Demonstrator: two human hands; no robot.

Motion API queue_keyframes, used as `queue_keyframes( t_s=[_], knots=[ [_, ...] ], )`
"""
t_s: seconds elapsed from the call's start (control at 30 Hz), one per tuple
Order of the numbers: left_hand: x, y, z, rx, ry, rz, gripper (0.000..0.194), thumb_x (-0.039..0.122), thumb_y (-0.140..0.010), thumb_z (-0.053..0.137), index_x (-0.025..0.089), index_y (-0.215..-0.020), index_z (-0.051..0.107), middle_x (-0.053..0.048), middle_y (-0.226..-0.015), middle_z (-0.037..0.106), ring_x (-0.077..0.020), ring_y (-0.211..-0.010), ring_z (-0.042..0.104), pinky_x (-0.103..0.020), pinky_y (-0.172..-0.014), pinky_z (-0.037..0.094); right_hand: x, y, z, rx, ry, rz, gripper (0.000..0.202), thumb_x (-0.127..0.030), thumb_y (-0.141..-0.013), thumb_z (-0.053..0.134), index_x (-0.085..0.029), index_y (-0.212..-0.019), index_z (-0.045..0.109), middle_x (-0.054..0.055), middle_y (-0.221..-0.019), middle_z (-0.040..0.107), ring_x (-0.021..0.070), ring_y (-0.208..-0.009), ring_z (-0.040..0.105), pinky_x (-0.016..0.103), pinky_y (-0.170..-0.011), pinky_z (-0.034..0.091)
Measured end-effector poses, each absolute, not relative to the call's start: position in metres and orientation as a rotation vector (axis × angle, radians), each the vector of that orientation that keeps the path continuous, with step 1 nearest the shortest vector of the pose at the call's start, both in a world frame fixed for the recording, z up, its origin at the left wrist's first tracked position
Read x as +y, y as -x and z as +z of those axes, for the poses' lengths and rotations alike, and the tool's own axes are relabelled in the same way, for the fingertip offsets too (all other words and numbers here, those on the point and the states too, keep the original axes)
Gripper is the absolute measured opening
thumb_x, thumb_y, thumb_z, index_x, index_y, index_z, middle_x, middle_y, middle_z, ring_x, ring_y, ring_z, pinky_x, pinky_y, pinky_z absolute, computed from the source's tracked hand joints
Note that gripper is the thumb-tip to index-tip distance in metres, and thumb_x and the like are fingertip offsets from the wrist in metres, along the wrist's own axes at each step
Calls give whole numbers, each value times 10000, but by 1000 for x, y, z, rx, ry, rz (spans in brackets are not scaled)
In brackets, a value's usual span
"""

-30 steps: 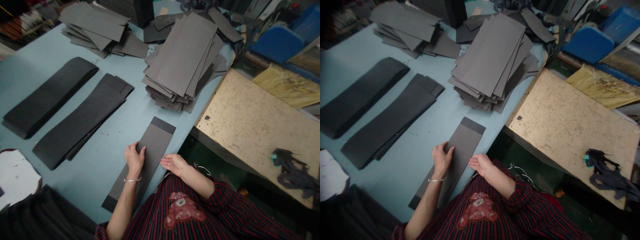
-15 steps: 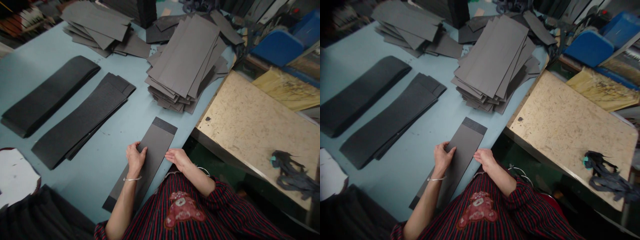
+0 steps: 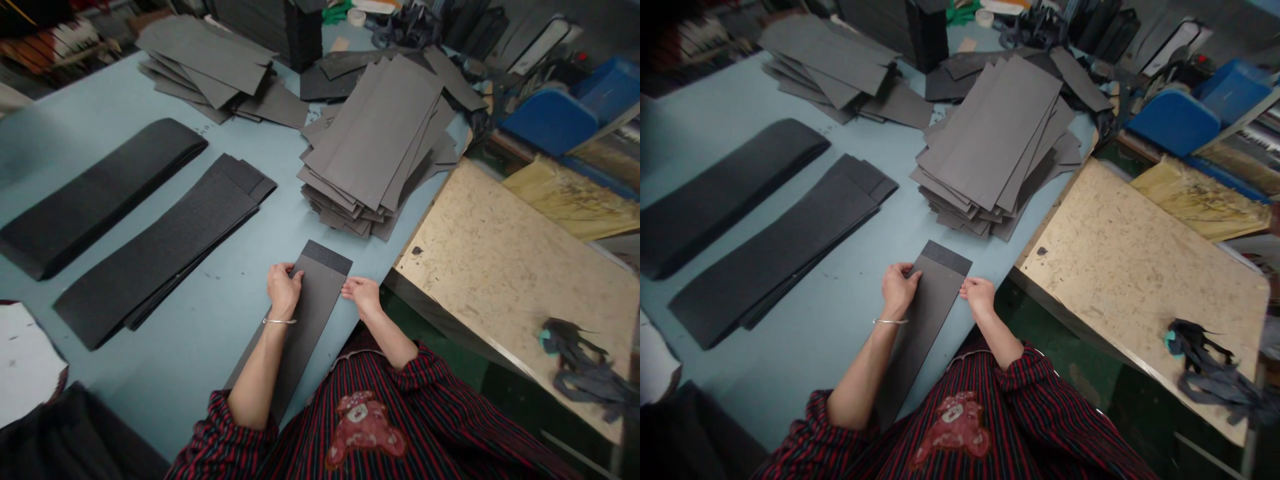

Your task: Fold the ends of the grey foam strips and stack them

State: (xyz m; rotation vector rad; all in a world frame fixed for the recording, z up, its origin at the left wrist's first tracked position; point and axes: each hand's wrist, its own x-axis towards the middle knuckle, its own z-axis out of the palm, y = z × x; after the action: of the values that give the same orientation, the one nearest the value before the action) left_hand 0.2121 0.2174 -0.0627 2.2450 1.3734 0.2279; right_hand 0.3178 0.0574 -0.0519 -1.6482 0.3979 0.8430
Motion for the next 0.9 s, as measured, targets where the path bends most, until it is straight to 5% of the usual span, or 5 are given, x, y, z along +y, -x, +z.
queue_keyframes(
  t_s=[0.3,0.43,0.57,0.67,0.9],
  knots=[
    [217,-212,-60,1403,-2235,207,244,339,-787,644,178,-970,630,-74,-956,632,-210,-926,596,-341,-845,469,64,-324,-82,231,1990,793,164,-281,-763,705,-157,-688,627,-10,-484,604,147,-480,633,199,-422,479],
    [209,-225,-51,1456,-2298,188,314,420,-816,589,157,-985,617,-132,-1009,629,-293,-1021,576,-443,-884,458,62,-333,-78,88,2143,818,175,-291,-742,723,-177,-665,616,-7,-503,607,175,-526,647,253,-508,509],
    [187,-241,-55,1322,-2568,337,521,394,-897,451,73,-1307,467,-228,-1387,470,-347,-1359,346,-508,-1060,340,66,-333,-66,-414,2366,530,207,-228,-796,654,-183,-998,654,100,-985,699,265,-996,644,394,-848,516],
    [175,-246,-66,969,-2762,258,593,313,-934,340,41,-1456,271,-202,-1547,275,-283,-1466,143,-491,-1163,201,74,-326,-67,-1186,2305,226,424,-198,-937,407,-147,-1352,478,138,-1428,463,250,-1365,358,443,-1093,342],
    [174,-200,-70,950,-2888,36,643,395,-956,294,38,-1484,208,-188,-1575,170,-277,-1474,83,-519,-1188,110,78,-322,-81,-1624,2261,258,697,-468,-964,407,-67,-1499,210,141,-1579,147,247,-1467,62,447,-1179,166]
  ],
)
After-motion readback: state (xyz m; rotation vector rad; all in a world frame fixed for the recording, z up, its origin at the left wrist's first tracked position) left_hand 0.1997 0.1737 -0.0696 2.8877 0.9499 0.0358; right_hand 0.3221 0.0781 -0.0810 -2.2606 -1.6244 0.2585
